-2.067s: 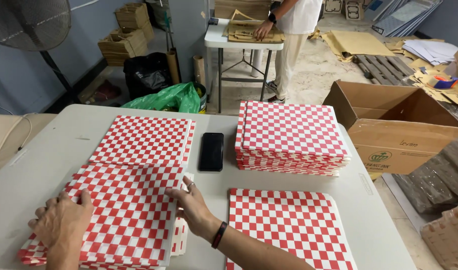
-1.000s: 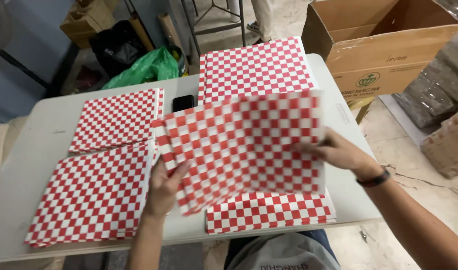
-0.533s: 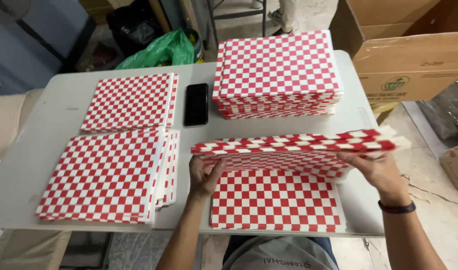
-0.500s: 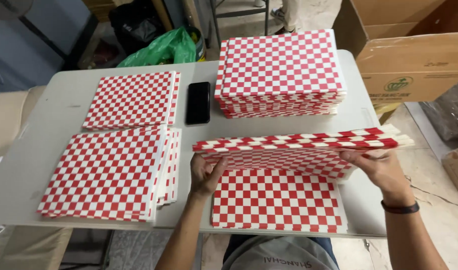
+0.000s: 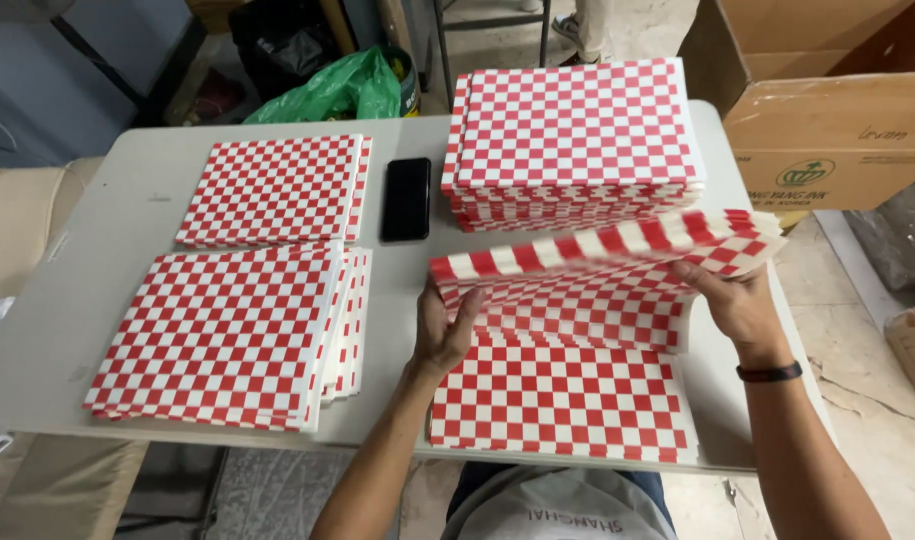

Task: Counting and stacking red and white checkered paper sheets on a work table

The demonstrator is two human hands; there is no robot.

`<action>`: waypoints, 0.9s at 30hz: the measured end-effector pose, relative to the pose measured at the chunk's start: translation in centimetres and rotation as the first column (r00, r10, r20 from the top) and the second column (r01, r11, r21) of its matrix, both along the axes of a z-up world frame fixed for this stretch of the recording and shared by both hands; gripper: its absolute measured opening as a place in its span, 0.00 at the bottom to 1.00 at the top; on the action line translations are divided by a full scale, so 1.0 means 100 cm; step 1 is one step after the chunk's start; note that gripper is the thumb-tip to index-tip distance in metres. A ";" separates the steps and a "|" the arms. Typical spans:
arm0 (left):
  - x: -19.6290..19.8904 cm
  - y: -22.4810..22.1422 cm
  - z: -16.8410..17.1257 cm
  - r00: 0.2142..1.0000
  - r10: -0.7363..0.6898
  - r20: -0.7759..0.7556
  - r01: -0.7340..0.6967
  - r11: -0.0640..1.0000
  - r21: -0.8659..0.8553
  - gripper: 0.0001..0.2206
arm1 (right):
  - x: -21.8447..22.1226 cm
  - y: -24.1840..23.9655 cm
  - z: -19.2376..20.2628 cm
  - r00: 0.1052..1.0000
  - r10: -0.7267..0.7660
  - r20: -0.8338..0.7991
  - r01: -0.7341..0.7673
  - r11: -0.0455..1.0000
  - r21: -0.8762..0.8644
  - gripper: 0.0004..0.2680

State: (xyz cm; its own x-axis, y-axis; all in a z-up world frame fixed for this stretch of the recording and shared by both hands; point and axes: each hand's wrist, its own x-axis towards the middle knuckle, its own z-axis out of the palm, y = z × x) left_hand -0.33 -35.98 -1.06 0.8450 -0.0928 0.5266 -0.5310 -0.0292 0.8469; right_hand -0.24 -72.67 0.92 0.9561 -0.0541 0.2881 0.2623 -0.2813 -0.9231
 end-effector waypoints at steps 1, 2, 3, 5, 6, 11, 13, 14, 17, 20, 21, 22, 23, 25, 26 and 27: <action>0.001 -0.003 0.000 0.999 -0.002 0.037 0.003 1.000 -0.024 0.19 | 0.002 0.001 -0.005 1.000 0.019 0.014 -0.022 0.984 0.175 0.12; 0.006 -0.003 0.008 0.999 -0.009 0.042 0.010 1.000 -0.025 0.19 | -0.002 0.005 0.016 1.000 0.013 0.019 -0.016 0.985 0.173 0.12; 0.003 -0.002 0.012 0.998 -0.003 0.059 0.004 1.000 -0.025 0.20 | -0.011 0.011 0.032 0.998 0.026 0.060 -0.034 0.989 0.144 0.14; -0.004 0.000 0.024 0.997 -0.003 0.076 0.005 1.000 -0.025 0.20 | -0.026 0.017 0.052 0.994 0.033 0.100 -0.045 0.993 0.113 0.16; -0.009 0.002 0.031 0.995 0.004 0.096 -0.005 1.000 0.012 0.17 | -0.032 0.018 0.058 0.992 0.001 0.126 -0.015 0.994 0.109 0.16; -0.018 0.016 0.000 0.999 -0.002 0.054 0.001 1.000 0.014 0.11 | -0.044 0.023 0.036 0.996 0.008 0.089 -0.022 0.987 0.160 0.18; -0.001 0.023 -0.053 0.998 0.020 0.067 -0.013 0.993 -0.114 0.11 | -0.041 0.037 0.025 0.997 0.001 0.071 -0.022 0.954 0.298 0.16; -0.006 0.019 -0.040 0.997 0.010 0.071 -0.002 0.993 -0.114 0.11 | -0.039 0.031 0.019 0.997 -0.010 0.075 -0.013 0.955 0.298 0.16; -0.021 0.015 -0.010 0.997 -0.011 0.080 0.022 0.990 -0.137 0.08 | -0.040 0.018 0.005 0.998 -0.009 0.057 -0.006 0.967 0.256 0.16; -0.002 0.023 -0.028 0.996 -0.077 -0.042 0.066 0.974 -0.218 0.31 | -0.028 0.007 -0.011 0.999 0.029 0.045 -0.040 0.964 0.263 0.20; 0.010 0.028 -0.060 0.998 -0.068 0.006 0.068 0.985 -0.161 0.30 | -0.022 0.003 -0.028 0.995 0.088 0.056 -0.100 0.959 0.264 0.19; 0.022 0.032 -0.092 0.997 -0.062 0.054 0.067 0.992 -0.104 0.29 | -0.015 -0.001 -0.045 0.987 0.147 0.067 -0.160 0.951 0.265 0.18; 0.025 0.032 -0.099 0.996 -0.065 0.058 0.071 0.992 -0.105 0.29 | -0.015 0.002 -0.034 0.987 0.144 0.071 -0.158 0.952 0.263 0.18; 0.028 0.035 -0.112 0.997 -0.060 0.051 0.065 0.993 -0.100 0.20 | -0.017 0.010 -0.013 0.980 0.186 0.078 -0.198 0.958 0.208 0.19; 0.025 0.033 -0.102 0.997 -0.060 0.046 0.064 0.993 -0.098 0.20 | -0.020 0.009 -0.011 0.980 0.185 0.074 -0.197 0.957 0.212 0.19; 0.025 0.031 -0.091 0.998 -0.061 0.026 0.063 0.994 -0.089 0.19 | -0.020 0.008 -0.007 0.979 0.183 0.094 -0.195 0.972 0.134 0.18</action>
